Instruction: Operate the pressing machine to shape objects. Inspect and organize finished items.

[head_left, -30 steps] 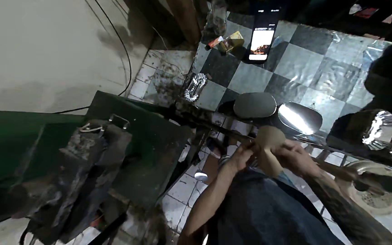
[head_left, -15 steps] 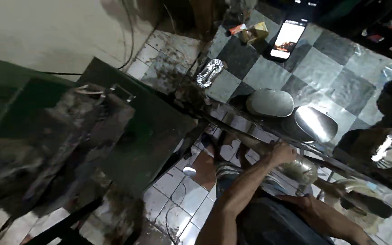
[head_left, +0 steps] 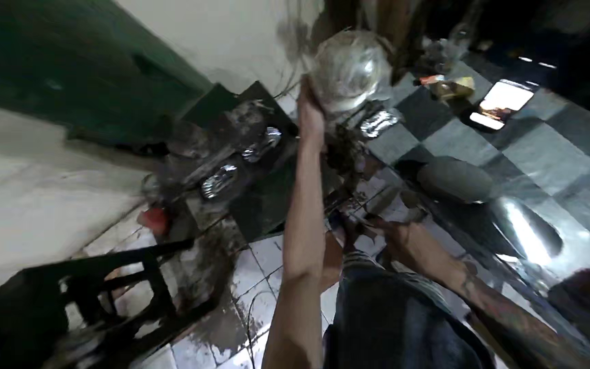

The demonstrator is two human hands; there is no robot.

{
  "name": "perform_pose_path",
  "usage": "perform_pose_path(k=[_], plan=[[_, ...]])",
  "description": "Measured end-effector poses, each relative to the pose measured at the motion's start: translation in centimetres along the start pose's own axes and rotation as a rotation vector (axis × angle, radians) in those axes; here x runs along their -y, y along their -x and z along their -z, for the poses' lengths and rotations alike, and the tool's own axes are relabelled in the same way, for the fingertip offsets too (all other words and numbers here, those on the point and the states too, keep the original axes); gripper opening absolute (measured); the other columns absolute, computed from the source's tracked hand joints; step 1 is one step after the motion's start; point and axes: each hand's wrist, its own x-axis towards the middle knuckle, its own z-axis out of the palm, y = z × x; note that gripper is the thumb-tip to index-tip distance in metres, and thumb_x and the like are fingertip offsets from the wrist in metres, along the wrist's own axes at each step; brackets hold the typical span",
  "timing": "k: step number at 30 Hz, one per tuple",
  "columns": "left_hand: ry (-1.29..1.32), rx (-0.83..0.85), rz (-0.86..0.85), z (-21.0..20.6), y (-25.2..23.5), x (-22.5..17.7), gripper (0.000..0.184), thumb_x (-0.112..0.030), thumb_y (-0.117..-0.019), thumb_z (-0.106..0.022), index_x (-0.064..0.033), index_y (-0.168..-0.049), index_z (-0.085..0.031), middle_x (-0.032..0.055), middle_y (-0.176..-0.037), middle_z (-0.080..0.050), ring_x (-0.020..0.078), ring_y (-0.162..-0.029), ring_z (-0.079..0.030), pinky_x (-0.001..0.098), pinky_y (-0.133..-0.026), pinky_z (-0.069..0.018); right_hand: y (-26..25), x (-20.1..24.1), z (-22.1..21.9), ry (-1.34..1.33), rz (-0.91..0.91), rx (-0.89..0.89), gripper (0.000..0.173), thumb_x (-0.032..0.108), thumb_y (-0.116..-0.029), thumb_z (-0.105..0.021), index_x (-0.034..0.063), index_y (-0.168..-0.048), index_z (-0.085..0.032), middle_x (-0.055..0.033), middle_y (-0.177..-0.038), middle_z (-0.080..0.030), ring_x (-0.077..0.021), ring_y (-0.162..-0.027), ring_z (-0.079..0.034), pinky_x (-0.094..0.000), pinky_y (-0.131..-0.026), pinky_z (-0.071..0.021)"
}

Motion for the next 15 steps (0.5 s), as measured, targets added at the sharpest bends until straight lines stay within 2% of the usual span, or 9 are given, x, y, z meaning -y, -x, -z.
perform_pose_path(k=[2, 4, 5, 6, 9, 10, 12, 13, 15], plan=[[-0.243, 0.017, 0.054, 1.6, -0.4, -1.7, 0.052, -0.023, -0.1141, -0.019, 0.0056, -0.150, -0.043, 0.0238, -0.148, -0.052, 0.0240, -0.138, -0.050, 0.0382, -0.117, -0.0385, -2.0, 1.5, -0.1, 0.031, 0.003, 0.036, 0.041, 0.011, -0.1018, -0.053, 0.0175, -0.141, -0.064, -0.0237, -0.098, -0.074, -0.0471, -0.088, -0.072, -0.0643, -0.079, -0.0553], [-0.755, 0.252, 0.398, 4.5, 0.8, -5.9, 0.046, -0.026, -0.1147, -0.023, -0.0050, -0.149, -0.046, 0.0138, -0.148, -0.054, 0.0239, -0.142, -0.046, 0.0464, -0.122, -0.0289, -4.0, 2.6, -0.4, 0.074, -0.023, 0.086, 0.044, 0.009, -0.1014, -0.053, 0.0196, -0.143, -0.062, -0.0234, -0.098, -0.074, -0.0466, -0.089, -0.072, -0.0637, -0.080, -0.0555], [-0.869, 0.176, 0.319, 6.2, 1.4, -3.1, 0.046, -0.033, -0.1124, -0.033, -0.0025, -0.130, -0.063, 0.0181, -0.124, -0.068, 0.0323, -0.125, -0.060, 0.0599, -0.116, -0.0299, -5.1, 3.0, -0.7, 0.096, -0.034, 0.111, 0.044, 0.010, -0.1016, -0.053, 0.0206, -0.143, -0.062, -0.0234, -0.098, -0.075, -0.0470, -0.089, -0.072, -0.0644, -0.080, -0.0554], [-0.965, 0.133, 0.294, 8.5, 1.6, 0.2, 0.049, -0.041, -0.1103, -0.039, -0.0041, -0.124, -0.069, 0.0190, -0.115, -0.072, 0.0367, -0.118, -0.064, 0.0690, -0.114, -0.0273, -6.2, 3.5, -1.0, 0.119, -0.042, 0.149, 0.043, 0.011, -0.1020, -0.053, 0.0209, -0.143, -0.062, -0.0239, -0.099, -0.074, -0.0476, -0.091, -0.072, -0.0651, -0.080, -0.0551], [-1.188, 0.116, 0.306, 15.1, 3.1, 8.4, 0.053, -0.048, -0.1057, -0.051, -0.0078, -0.137, -0.063, 0.0183, -0.137, -0.063, 0.0398, -0.131, -0.056, 0.0701, -0.117, -0.0205, -9.9, 5.8, -2.2, 0.223, -0.038, 0.310, 0.043, 0.015, -0.1040, -0.052, 0.0229, -0.146, -0.059, -0.0243, -0.114, -0.072, -0.0483, -0.103, -0.069, -0.0662, -0.089, -0.0526], [-1.197, 0.126, 0.270, 16.7, 4.2, 8.3, 0.044, -0.041, -0.1056, -0.055, -0.0096, -0.135, -0.064, 0.0178, -0.138, -0.062, 0.0400, -0.130, -0.056, 0.0695, -0.116, -0.0243, -11.1, 6.9, -2.7, 0.274, 0.018, 0.270, 0.044, 0.013, -0.1030, -0.053, 0.0227, -0.145, -0.060, -0.0240, -0.116, -0.072, -0.0483, -0.102, -0.070, -0.0662, -0.087, -0.0532], [-1.170, 0.195, 0.261, 20.3, 6.7, 4.4, 0.028, -0.029, -0.1056, -0.058, -0.0096, -0.122, -0.071, 0.0208, -0.119, -0.070, 0.0447, -0.112, -0.065, 0.0736, -0.103, -0.0375, -13.3, 8.6, -4.1, 0.350, 0.296, -0.068, 0.041, 0.004, -0.0943, -0.063, 0.0152, -0.133, -0.070, -0.0248, -0.107, -0.074, -0.0473, -0.088, -0.073, -0.0620, -0.071, -0.0583], [-1.158, 0.265, 0.334, 22.7, 7.4, 2.7, 0.026, -0.028, -0.1052, -0.059, -0.0091, -0.117, -0.073, 0.0210, -0.111, -0.072, 0.0448, -0.107, -0.067, 0.0738, -0.101, -0.0391, -15.2, 9.4, -4.5, 0.380, 0.435, -0.219, 0.042, 0.000, -0.0905, -0.066, 0.0148, -0.130, -0.071, -0.0254, -0.106, -0.073, -0.0462, -0.086, -0.073, -0.0581, -0.067, -0.0591], [-1.139, 0.389, 0.427, 28.2, 7.6, 3.6, 0.021, -0.024, -0.1017, -0.065, -0.0081, -0.109, -0.076, 0.0175, -0.129, -0.067, 0.0425, -0.121, -0.061, 0.0725, -0.105, -0.0378, -20.1, 10.8, -4.1, 0.435, 0.633, -0.371, 0.046, -0.001, -0.0894, -0.070, 0.0179, -0.131, -0.070, -0.0266, -0.114, -0.071, -0.0457, -0.094, -0.073, -0.0547, -0.069, -0.0602]])
